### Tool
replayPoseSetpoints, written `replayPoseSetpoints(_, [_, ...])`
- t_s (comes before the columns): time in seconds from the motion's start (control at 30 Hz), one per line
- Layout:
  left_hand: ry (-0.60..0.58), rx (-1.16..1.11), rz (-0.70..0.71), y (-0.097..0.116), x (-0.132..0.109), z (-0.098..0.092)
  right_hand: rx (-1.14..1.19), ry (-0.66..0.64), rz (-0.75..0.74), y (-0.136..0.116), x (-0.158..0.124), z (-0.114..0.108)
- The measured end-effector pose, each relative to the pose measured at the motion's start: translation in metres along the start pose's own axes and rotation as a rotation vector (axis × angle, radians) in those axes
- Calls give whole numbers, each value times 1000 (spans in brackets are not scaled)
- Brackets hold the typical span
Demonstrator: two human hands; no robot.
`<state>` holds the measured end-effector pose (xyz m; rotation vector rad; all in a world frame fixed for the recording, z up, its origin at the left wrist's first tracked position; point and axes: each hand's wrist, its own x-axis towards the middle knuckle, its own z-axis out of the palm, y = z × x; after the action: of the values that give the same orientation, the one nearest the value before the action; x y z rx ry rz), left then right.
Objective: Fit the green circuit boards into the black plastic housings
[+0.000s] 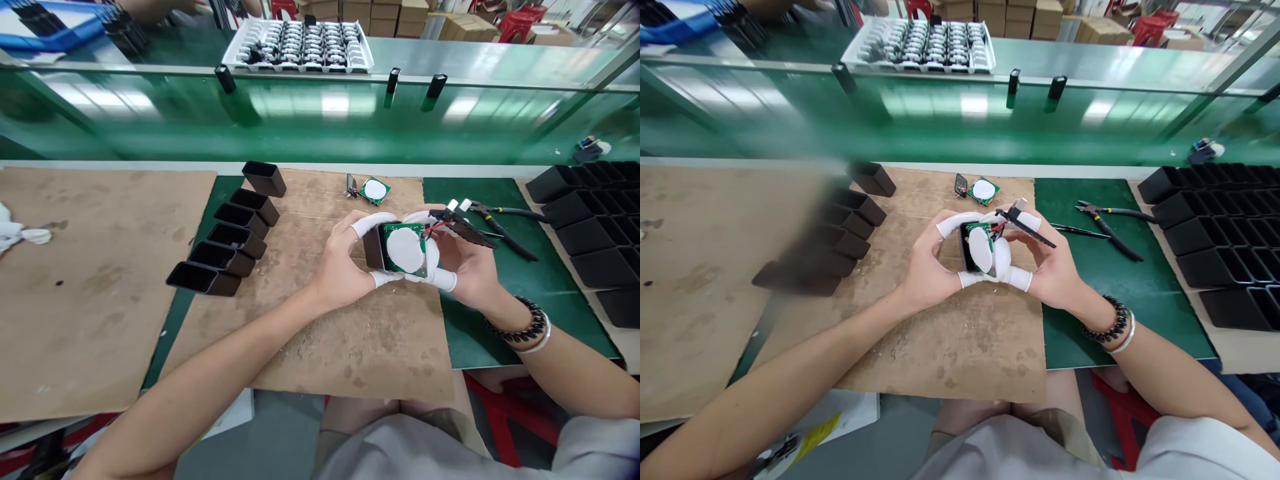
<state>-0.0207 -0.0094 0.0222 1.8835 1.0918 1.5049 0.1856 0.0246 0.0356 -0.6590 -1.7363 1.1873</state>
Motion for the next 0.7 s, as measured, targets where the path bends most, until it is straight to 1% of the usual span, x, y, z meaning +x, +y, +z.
replayPoseSetpoints(0.07, [0, 3, -9, 2, 0, 0, 41, -20, -22, -1, 1, 1])
replayPoseSetpoints(0.2, [-10, 6, -36, 5, 1, 0, 32, -8, 63, -6, 4, 2])
replayPoseSetpoints(0.27, [-19, -3, -37, 6, 1, 0, 15, -4, 77, -7, 4, 2])
replayPoseSetpoints(0.4, [-17, -28, -3, 5, 1, 0, 8, -28, 37, -4, 1, 1])
replayPoseSetpoints(0.5, [-10, -4, 21, 3, 0, 0, 14, -30, 25, -1, -1, 1])
replayPoseSetpoints(0.57, [-15, 20, 14, 3, -1, 0, 6, -28, 36, -1, 0, 2])
replayPoseSetpoints(0.7, [-11, 28, 11, 3, -2, 0, 18, -32, -6, -3, 1, 4])
